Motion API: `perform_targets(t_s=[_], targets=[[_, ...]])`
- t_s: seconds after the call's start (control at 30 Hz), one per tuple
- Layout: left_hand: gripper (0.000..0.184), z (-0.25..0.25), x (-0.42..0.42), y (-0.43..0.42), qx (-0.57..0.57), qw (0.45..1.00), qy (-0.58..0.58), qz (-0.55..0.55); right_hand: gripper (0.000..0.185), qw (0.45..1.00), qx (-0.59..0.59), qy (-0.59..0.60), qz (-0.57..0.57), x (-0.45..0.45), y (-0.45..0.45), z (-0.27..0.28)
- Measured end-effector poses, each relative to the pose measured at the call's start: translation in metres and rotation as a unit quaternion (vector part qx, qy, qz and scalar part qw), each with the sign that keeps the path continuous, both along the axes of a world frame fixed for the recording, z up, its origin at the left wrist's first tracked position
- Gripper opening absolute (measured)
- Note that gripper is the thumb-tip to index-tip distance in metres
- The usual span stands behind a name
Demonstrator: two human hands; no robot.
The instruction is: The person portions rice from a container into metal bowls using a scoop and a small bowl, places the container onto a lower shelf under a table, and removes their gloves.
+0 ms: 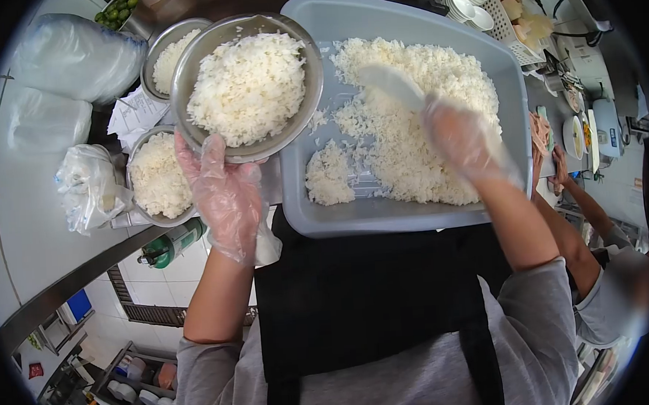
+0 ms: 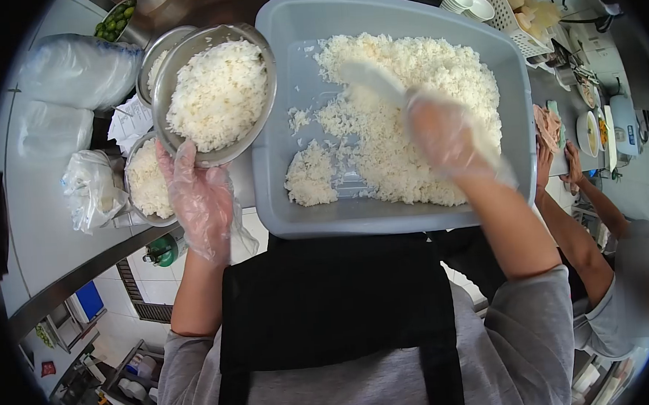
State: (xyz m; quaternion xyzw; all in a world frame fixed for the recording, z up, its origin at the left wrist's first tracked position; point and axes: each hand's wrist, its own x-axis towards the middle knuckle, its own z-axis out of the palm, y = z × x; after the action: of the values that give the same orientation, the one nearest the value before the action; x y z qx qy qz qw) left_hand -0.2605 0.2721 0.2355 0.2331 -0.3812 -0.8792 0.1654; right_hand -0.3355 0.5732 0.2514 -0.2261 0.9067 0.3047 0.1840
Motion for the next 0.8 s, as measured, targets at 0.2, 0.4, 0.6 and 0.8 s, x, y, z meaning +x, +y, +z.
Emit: perform_targets(t_s=[0.2, 0.4, 0.6, 0.8], targets=[[0.063, -0.003, 0.009, -0.018, -0.048, 0.998, -0.006, 0.036, 0.035, 0.939, -0.249, -0.162, -0.171, 0.006, -0.017, 0.029], [0.065, -0.007, 0.020, -0.030, -0.077, 0.996, 0.000, 0.041, 0.031, 0.949, -0.274, 0.153, -0.033, -0.064, -0.006, -0.023], [0.059, 0.004, 0.023, -0.027, -0.059, 0.995, -0.027, 0.075, 0.036, 0.984, -0.104, -0.102, -0.100, -0.009, -0.061, 0.010], [0.063, -0.001, 0.031, -0.032, -0.070, 0.993, -0.055, 0.084, 0.030, 0.964, -0.207, -0.067, -0.150, -0.033, -0.049, 0.010]])
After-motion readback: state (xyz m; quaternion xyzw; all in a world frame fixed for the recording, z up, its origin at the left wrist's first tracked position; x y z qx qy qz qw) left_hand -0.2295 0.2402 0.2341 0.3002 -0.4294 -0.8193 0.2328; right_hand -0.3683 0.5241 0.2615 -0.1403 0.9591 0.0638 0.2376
